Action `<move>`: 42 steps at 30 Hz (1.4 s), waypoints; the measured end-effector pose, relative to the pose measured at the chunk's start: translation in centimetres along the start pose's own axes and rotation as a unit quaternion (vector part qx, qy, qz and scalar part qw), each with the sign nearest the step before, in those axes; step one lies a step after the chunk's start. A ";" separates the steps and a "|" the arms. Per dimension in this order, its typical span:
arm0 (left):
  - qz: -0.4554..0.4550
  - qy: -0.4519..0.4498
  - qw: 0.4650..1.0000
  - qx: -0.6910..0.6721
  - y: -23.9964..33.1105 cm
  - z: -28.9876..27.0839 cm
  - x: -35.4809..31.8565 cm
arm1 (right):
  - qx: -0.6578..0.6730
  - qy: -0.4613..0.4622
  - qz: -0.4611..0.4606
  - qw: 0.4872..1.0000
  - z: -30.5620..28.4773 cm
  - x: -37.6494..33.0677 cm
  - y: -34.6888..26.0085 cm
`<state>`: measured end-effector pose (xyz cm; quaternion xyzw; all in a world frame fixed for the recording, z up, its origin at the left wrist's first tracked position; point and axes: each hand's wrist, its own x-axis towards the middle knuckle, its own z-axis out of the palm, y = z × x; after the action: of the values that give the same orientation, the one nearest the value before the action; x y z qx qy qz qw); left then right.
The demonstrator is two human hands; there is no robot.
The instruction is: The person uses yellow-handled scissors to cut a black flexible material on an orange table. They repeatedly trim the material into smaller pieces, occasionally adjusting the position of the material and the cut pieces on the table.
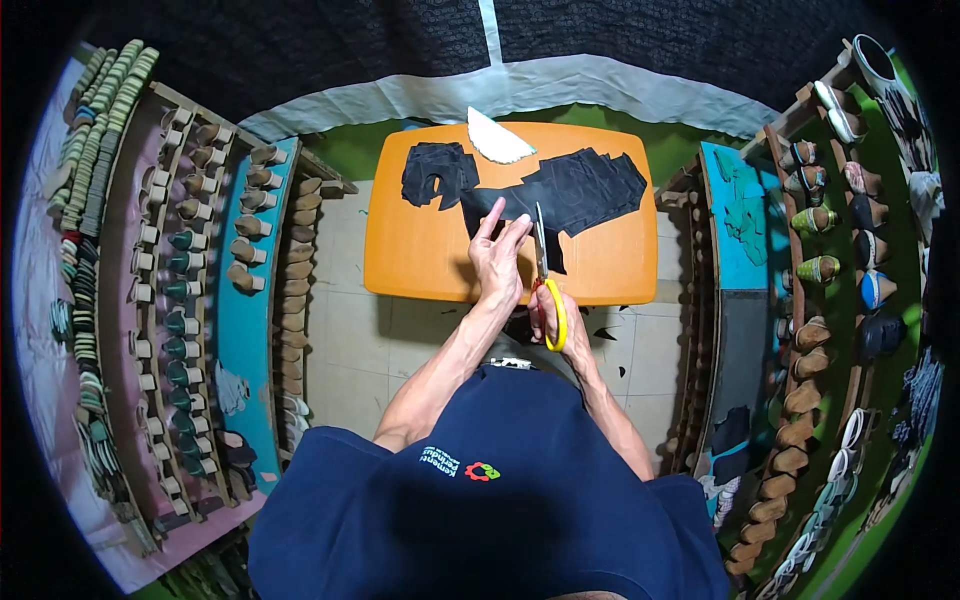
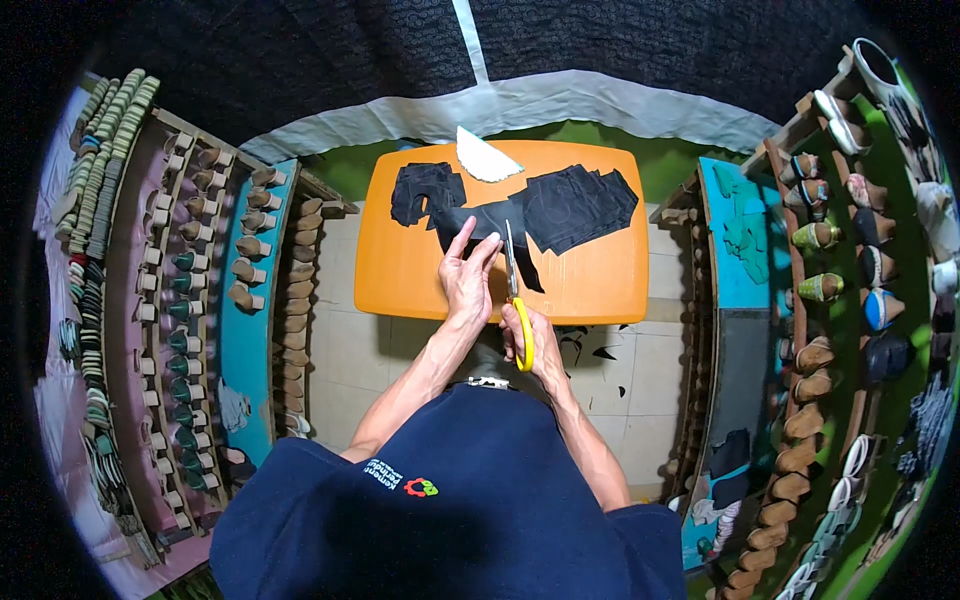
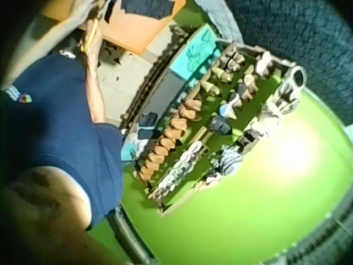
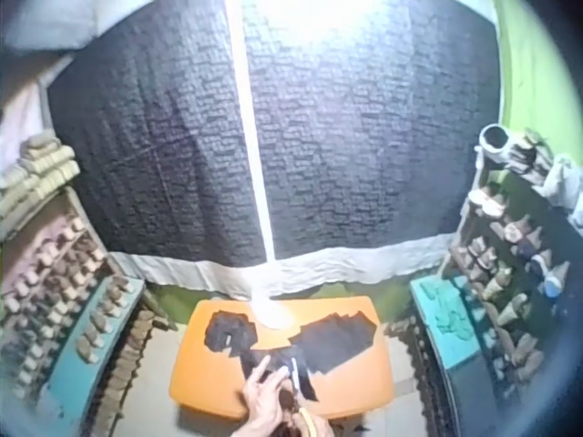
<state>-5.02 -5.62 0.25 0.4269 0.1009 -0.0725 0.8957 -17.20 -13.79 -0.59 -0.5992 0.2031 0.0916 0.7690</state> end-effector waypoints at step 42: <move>-0.003 -0.078 0.993 0.090 1.7 0.0 0.5 | -0.094 0.028 0.015 0.995 -1.6 0.1 -2.8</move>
<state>-4.19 -4.55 1.44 0.4981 0.0255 -0.1172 0.8588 -16.36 -16.05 1.54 -0.6679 0.2243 0.1045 0.7019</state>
